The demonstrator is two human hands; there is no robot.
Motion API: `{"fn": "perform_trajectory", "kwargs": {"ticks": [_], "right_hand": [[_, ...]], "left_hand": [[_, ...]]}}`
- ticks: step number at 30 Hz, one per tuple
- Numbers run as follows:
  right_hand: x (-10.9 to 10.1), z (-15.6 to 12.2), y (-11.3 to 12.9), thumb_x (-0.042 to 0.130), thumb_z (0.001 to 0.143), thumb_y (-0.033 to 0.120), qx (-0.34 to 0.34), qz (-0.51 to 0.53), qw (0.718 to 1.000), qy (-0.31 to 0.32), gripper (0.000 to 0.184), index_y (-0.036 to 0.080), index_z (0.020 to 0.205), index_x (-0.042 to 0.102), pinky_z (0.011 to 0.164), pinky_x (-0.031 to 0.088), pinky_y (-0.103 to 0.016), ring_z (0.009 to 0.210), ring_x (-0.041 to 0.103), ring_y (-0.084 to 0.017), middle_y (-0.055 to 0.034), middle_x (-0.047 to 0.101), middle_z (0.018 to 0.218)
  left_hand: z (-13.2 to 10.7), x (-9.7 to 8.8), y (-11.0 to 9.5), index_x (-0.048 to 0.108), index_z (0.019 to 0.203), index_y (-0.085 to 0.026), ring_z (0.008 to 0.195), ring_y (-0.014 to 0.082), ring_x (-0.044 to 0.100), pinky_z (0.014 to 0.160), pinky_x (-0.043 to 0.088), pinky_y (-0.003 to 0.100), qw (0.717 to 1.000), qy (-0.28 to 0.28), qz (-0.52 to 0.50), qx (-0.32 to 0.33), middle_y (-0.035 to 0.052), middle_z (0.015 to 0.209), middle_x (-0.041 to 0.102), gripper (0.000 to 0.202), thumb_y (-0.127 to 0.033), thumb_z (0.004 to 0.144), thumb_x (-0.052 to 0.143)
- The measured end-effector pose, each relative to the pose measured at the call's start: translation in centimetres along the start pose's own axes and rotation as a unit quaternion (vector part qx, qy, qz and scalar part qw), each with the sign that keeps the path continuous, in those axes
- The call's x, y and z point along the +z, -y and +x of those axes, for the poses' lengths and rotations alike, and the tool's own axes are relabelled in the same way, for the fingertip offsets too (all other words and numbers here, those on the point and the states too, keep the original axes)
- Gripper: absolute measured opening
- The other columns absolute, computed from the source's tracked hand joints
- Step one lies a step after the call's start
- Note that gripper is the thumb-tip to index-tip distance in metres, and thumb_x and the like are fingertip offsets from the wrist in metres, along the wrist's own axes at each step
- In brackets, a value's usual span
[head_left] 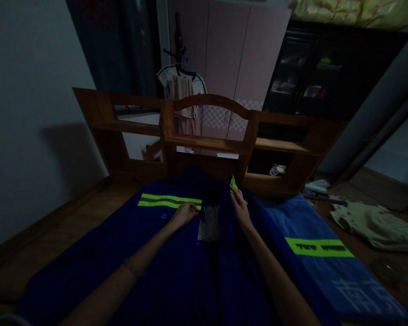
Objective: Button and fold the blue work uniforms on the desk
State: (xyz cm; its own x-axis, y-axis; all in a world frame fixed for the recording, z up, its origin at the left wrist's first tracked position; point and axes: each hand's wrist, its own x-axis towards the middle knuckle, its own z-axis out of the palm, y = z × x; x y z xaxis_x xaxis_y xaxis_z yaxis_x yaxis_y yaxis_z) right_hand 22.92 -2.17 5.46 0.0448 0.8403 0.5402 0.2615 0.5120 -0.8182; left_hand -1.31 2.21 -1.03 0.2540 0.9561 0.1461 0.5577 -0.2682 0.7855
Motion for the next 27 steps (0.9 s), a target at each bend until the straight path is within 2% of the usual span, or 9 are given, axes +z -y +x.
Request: {"fn": "perform_trajectory", "kwargs": {"ticks": [3, 5, 11, 16, 20, 22, 24, 26, 27], "right_hand": [[1.6, -0.7, 0.2, 0.046, 0.090, 0.043, 0.013, 0.006, 0.998, 0.067, 0.043, 0.028, 0.129, 0.049, 0.082, 0.046, -0.027, 0.093, 0.053, -0.014, -0.0056, 0.048, 0.120], [2.4, -1.3, 0.4, 0.046, 0.090, 0.042, 0.014, 0.010, 0.994, 0.108, 0.041, 0.029, 0.129, 0.049, 0.076, 0.047, -0.025, 0.086, 0.053, -0.012, -0.0048, 0.049, 0.114], [3.3, -1.9, 0.4, 0.035, 0.096, 0.038, -0.018, -0.048, 0.980, 0.190, 0.036, 0.025, 0.124, 0.055, 0.086, 0.042, -0.028, 0.090, 0.053, -0.014, -0.0036, 0.056, 0.098], [3.4, -2.0, -0.8, 0.036, 0.096, 0.035, -0.023, -0.097, 0.978, 0.186, 0.035, 0.024, 0.124, 0.053, 0.091, 0.039, -0.030, 0.101, 0.052, -0.016, -0.0047, 0.058, 0.108], [3.7, -2.4, -1.1, 0.043, 0.092, 0.042, -0.018, -0.150, 0.969, 0.194, 0.038, 0.022, 0.122, 0.054, 0.082, 0.042, -0.028, 0.088, 0.055, -0.015, -0.0043, 0.059, 0.097], [4.0, -2.8, -0.7, 0.051, 0.086, 0.050, -0.015, -0.191, 0.962, 0.194, 0.047, 0.022, 0.124, 0.052, 0.079, 0.044, -0.028, 0.086, 0.056, -0.016, -0.0043, 0.058, 0.097], [4.4, -3.4, -0.1, 0.060, 0.077, 0.055, -0.022, -0.241, 0.951, 0.195, 0.065, 0.024, 0.131, 0.045, 0.079, 0.044, -0.029, 0.091, 0.055, -0.018, -0.0057, 0.056, 0.106], [4.9, -3.9, 0.2, 0.066, 0.071, 0.052, -0.038, -0.284, 0.937, 0.198, 0.077, 0.025, 0.137, 0.037, 0.081, 0.044, -0.030, 0.099, 0.054, -0.021, -0.0071, 0.053, 0.114], [5.2, -4.0, 0.2, 0.066, 0.073, 0.047, -0.046, -0.297, 0.933, 0.199, 0.075, 0.025, 0.138, 0.036, 0.081, 0.044, -0.030, 0.100, 0.053, -0.022, -0.0075, 0.053, 0.114]], "left_hand": [[0.0, 0.0, -0.2, 0.063, 0.077, -0.014, 0.069, 0.0174, 0.058, 0.065, 0.042, 0.026, 1.000, -0.016, 0.008, 0.008, 0.0038, 0.073, 0.064, 0.011, -0.015, 0.067, 0.059], [-0.1, -0.1, -0.4, 0.064, 0.076, -0.015, 0.075, 0.0188, 0.059, 0.069, 0.043, 0.027, 1.000, -0.025, 0.006, 0.016, 0.0052, 0.077, 0.066, 0.013, -0.009, 0.067, 0.056], [0.7, 0.0, -1.4, 0.063, 0.082, -0.015, 0.077, 0.0187, 0.062, 0.068, 0.046, 0.026, 0.996, -0.062, -0.054, 0.025, 0.0066, 0.082, 0.068, 0.023, -0.004, 0.068, 0.050], [1.9, 0.9, -2.1, 0.060, 0.083, -0.016, 0.073, 0.0173, 0.063, 0.065, 0.048, 0.026, 0.988, -0.107, -0.104, 0.023, 0.0070, 0.082, 0.067, 0.012, -0.014, 0.076, 0.051], [1.5, 1.8, -1.5, 0.061, 0.081, -0.016, 0.072, 0.0168, 0.064, 0.067, 0.049, 0.027, 0.981, -0.125, -0.147, 0.028, 0.0061, 0.081, 0.067, 0.009, -0.017, 0.074, 0.055], [1.1, 2.2, -0.9, 0.062, 0.081, -0.016, 0.074, 0.0168, 0.064, 0.070, 0.050, 0.027, 0.976, -0.131, -0.171, 0.028, 0.0057, 0.081, 0.067, 0.010, -0.015, 0.072, 0.056], [0.8, 2.5, -0.3, 0.062, 0.082, -0.016, 0.077, 0.0169, 0.065, 0.072, 0.050, 0.027, 0.971, -0.136, -0.195, 0.026, 0.0055, 0.083, 0.068, 0.013, -0.014, 0.070, 0.056], [0.7, 2.7, 0.1, 0.061, 0.083, -0.016, 0.080, 0.0170, 0.065, 0.074, 0.050, 0.027, 0.966, -0.135, -0.218, 0.026, 0.0056, 0.085, 0.068, 0.015, -0.014, 0.069, 0.056], [0.7, 2.7, 0.3, 0.061, 0.083, -0.016, 0.080, 0.0171, 0.065, 0.074, 0.050, 0.027, 0.964, -0.131, -0.229, 0.025, 0.0057, 0.085, 0.068, 0.015, -0.014, 0.069, 0.057]]}}
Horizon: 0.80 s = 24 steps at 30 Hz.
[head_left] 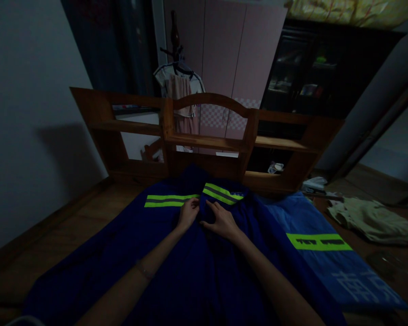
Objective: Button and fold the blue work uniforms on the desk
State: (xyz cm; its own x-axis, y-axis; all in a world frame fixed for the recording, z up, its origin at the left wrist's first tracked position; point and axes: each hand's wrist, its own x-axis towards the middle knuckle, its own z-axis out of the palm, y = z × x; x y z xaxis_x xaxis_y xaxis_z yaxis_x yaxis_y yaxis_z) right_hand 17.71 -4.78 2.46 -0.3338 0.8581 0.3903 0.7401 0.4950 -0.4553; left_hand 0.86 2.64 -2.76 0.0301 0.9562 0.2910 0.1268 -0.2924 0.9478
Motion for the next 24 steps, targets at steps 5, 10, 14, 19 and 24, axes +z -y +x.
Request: {"fn": "perform_trajectory", "kwargs": {"ticks": [5, 10, 14, 19, 24], "right_hand": [[1.0, 0.7, -1.1, 0.046, 0.084, 0.016, -0.005, 0.067, 0.998, -0.018, 0.044, 0.020, 0.128, 0.051, 0.077, 0.045, -0.027, 0.085, 0.058, -0.016, -0.0071, 0.060, 0.099], [-0.4, 1.1, -2.0, 0.046, 0.085, 0.020, 0.022, 0.234, 0.971, 0.034, 0.035, 0.020, 0.116, 0.061, 0.088, 0.043, -0.030, 0.098, 0.058, -0.018, -0.0051, 0.064, 0.104], [-1.4, 0.7, -0.3, 0.049, 0.084, 0.021, 0.043, 0.272, 0.951, 0.138, 0.035, 0.021, 0.117, 0.061, 0.088, 0.044, -0.031, 0.101, 0.058, -0.019, -0.0038, 0.063, 0.112], [-0.3, 1.5, 2.1, 0.048, 0.088, 0.028, 0.036, 0.141, 0.989, 0.017, 0.025, 0.019, 0.103, 0.064, 0.081, 0.045, -0.029, 0.088, 0.060, -0.019, -0.0053, 0.066, 0.098], [1.7, 2.2, 2.0, 0.041, 0.092, 0.032, 0.020, 0.074, 0.995, -0.071, 0.027, 0.021, 0.114, 0.054, 0.068, 0.045, -0.027, 0.074, 0.061, -0.017, -0.0039, 0.064, 0.083]], "left_hand": [[0.0, -0.1, 0.1, 0.061, 0.080, -0.015, 0.073, 0.0175, 0.065, 0.065, 0.051, 0.026, 0.999, 0.014, -0.042, -0.023, 0.0056, 0.078, 0.067, 0.014, -0.017, 0.067, 0.061], [-0.2, -0.1, 0.0, 0.060, 0.082, -0.015, 0.072, 0.0170, 0.065, 0.063, 0.052, 0.026, 0.998, -0.012, -0.061, -0.032, 0.0061, 0.079, 0.066, 0.014, -0.015, 0.069, 0.058], [-0.2, -0.1, 0.0, 0.062, 0.085, -0.015, 0.080, 0.0171, 0.065, 0.073, 0.050, 0.027, 0.997, -0.038, -0.064, -0.032, 0.0073, 0.085, 0.068, 0.020, -0.007, 0.067, 0.056], [-0.4, -0.3, -0.4, 0.064, 0.085, -0.015, 0.080, 0.0172, 0.064, 0.076, 0.049, 0.028, 0.997, -0.032, -0.068, -0.026, 0.0069, 0.088, 0.069, 0.022, -0.005, 0.066, 0.056], [-0.7, -0.3, -0.7, 0.065, 0.084, -0.017, 0.080, 0.0184, 0.065, 0.077, 0.049, 0.030, 0.997, -0.034, -0.057, -0.025, 0.0068, 0.090, 0.069, 0.021, -0.006, 0.069, 0.055]]}}
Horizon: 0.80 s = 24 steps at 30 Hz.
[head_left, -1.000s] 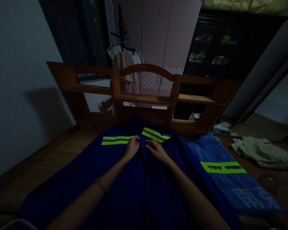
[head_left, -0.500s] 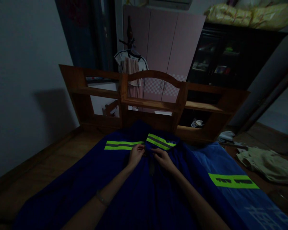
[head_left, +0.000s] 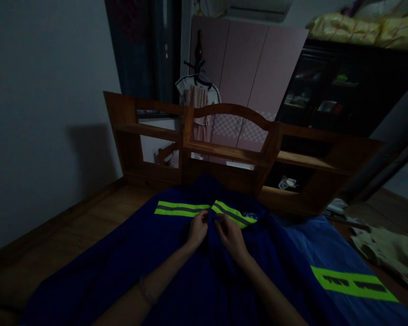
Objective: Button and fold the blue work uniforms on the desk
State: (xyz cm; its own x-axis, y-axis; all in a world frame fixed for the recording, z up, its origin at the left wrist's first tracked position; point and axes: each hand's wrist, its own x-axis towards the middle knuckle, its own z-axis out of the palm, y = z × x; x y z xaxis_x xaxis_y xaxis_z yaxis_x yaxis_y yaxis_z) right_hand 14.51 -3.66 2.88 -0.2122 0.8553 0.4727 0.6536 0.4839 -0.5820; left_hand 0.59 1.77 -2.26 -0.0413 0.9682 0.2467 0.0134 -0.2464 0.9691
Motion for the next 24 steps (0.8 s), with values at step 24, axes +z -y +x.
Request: {"fn": "perform_trajectory", "kwargs": {"ticks": [24], "right_hand": [[0.5, -1.2, -2.0, 0.058, 0.083, 0.033, -0.006, -0.083, 0.995, 0.049, 0.047, 0.028, 0.128, 0.045, 0.058, 0.041, -0.024, 0.062, 0.059, -0.015, 0.0034, 0.060, 0.069]], "left_hand": [[-1.3, 0.1, -1.3, 0.066, 0.083, -0.014, 0.073, 0.0183, 0.065, 0.068, 0.049, 0.028, 0.988, -0.017, -0.118, -0.103, 0.0080, 0.080, 0.070, 0.017, -0.023, 0.068, 0.067]]}}
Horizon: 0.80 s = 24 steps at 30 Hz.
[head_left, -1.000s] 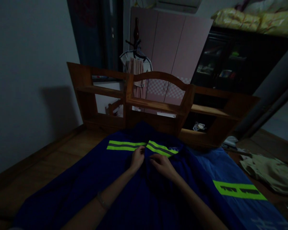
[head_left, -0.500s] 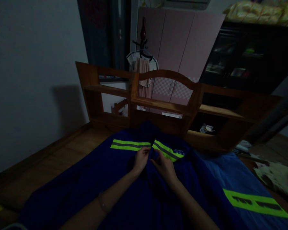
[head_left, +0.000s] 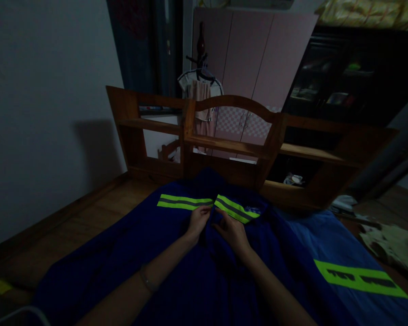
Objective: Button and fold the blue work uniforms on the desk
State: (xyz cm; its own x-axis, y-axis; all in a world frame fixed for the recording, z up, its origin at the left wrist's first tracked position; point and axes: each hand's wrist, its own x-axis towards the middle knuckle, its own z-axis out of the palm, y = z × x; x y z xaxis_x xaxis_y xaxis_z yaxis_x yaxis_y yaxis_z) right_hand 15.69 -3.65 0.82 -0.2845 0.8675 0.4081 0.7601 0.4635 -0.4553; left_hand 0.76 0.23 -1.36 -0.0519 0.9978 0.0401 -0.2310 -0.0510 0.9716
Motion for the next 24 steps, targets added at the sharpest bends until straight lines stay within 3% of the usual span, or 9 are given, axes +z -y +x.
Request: {"fn": "perform_trajectory", "kwargs": {"ticks": [18, 24], "right_hand": [[0.29, -0.03, -0.16, 0.060, 0.081, 0.035, 0.022, 0.013, 1.000, 0.008, 0.041, 0.026, 0.119, 0.048, 0.057, 0.040, -0.023, 0.059, 0.057, -0.014, 0.0048, 0.059, 0.067], [0.31, -0.10, -0.24, 0.058, 0.083, 0.034, 0.008, 0.015, 1.000, -0.001, 0.036, 0.026, 0.118, 0.053, 0.060, 0.042, -0.024, 0.062, 0.057, -0.015, 0.0023, 0.060, 0.069]], "left_hand": [[-0.35, 0.07, -0.63, 0.067, 0.082, -0.013, 0.071, 0.0171, 0.065, 0.066, 0.050, 0.026, 1.000, 0.001, -0.012, -0.015, 0.0065, 0.078, 0.071, 0.017, -0.018, 0.066, 0.069], [0.29, -0.42, -0.12, 0.068, 0.082, -0.015, 0.075, 0.0179, 0.065, 0.068, 0.049, 0.026, 1.000, 0.008, -0.006, -0.026, 0.0063, 0.082, 0.071, 0.017, -0.028, 0.071, 0.066]]}}
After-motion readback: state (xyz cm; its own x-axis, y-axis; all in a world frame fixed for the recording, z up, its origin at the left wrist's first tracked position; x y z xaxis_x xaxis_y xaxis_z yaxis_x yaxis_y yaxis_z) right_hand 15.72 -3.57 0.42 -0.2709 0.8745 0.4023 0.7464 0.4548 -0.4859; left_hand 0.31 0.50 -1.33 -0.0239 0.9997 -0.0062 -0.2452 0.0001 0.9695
